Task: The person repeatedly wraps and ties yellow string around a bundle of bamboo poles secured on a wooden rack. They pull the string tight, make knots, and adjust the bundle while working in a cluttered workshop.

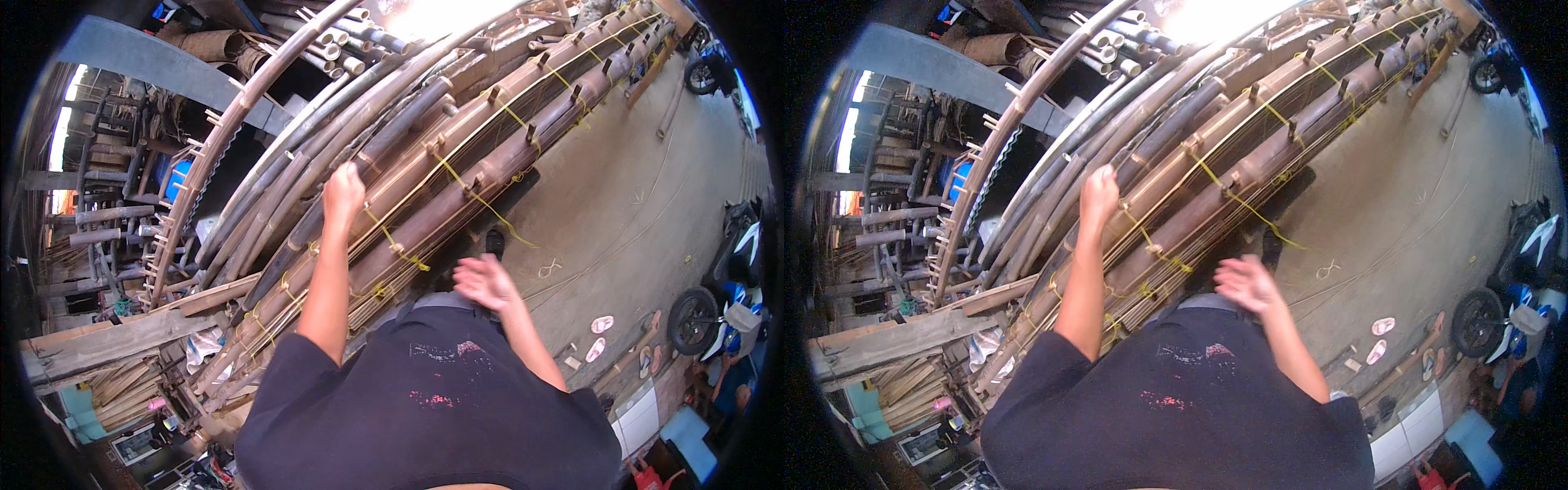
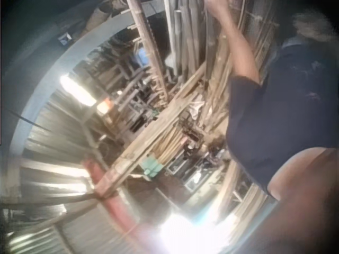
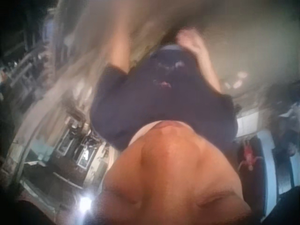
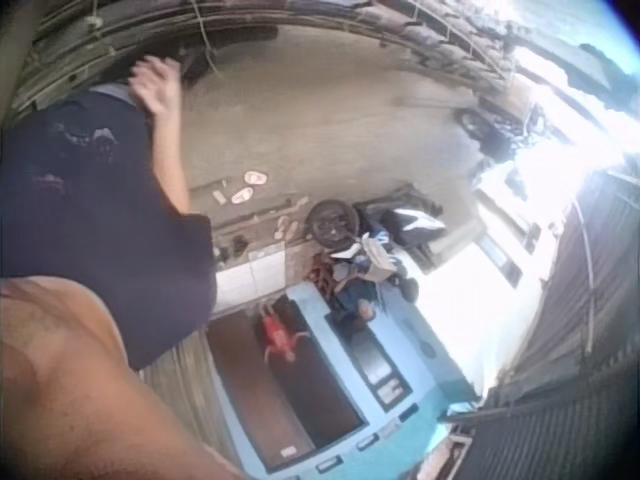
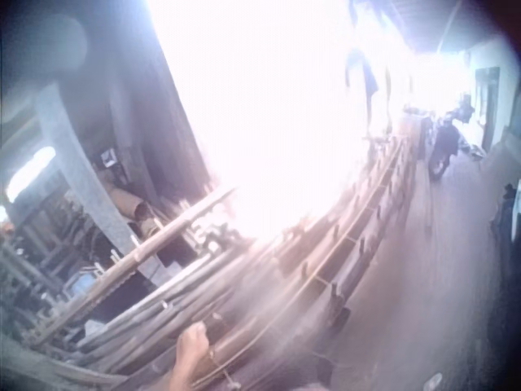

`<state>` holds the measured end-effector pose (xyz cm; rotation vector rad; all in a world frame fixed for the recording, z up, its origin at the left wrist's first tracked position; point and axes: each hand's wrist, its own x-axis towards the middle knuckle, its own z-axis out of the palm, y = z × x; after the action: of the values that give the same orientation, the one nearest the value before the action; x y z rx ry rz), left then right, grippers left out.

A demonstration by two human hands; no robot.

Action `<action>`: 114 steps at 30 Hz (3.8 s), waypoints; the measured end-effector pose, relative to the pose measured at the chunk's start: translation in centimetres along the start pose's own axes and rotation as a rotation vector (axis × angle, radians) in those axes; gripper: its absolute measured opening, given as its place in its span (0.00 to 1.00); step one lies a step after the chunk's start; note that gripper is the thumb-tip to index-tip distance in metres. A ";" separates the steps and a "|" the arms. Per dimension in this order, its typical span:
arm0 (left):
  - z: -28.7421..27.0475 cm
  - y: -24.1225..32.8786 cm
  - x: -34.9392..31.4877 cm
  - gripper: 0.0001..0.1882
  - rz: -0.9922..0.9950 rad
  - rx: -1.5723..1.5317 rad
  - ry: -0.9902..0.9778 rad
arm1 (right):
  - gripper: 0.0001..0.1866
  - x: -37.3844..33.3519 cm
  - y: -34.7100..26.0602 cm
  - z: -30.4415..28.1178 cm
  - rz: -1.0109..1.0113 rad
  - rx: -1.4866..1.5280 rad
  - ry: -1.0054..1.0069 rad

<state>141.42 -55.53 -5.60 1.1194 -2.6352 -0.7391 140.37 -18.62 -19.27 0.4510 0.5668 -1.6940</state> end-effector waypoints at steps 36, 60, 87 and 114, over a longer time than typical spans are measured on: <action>2.0 -3.4 -10.8 0.19 0.030 -0.161 -0.111 | 0.38 16.6 -1.2 28.4 -0.706 -2.742 0.261; 0.0 -8.0 -0.3 0.19 0.164 -0.180 0.143 | 0.10 3.8 8.6 14.9 -0.997 -2.202 -0.318; -4.7 -15.1 -18.4 0.16 -0.098 -0.079 -0.081 | 0.17 3.3 15.9 21.6 -0.400 -1.984 -0.685; -11.0 -26.3 -24.7 0.21 0.041 0.039 -0.181 | 0.11 10.2 34.7 26.9 -0.811 -0.217 0.077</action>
<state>178.98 -57.55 -9.01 1.0501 -2.8243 -0.8200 172.74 -47.83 -7.82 0.1217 1.0749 -2.3472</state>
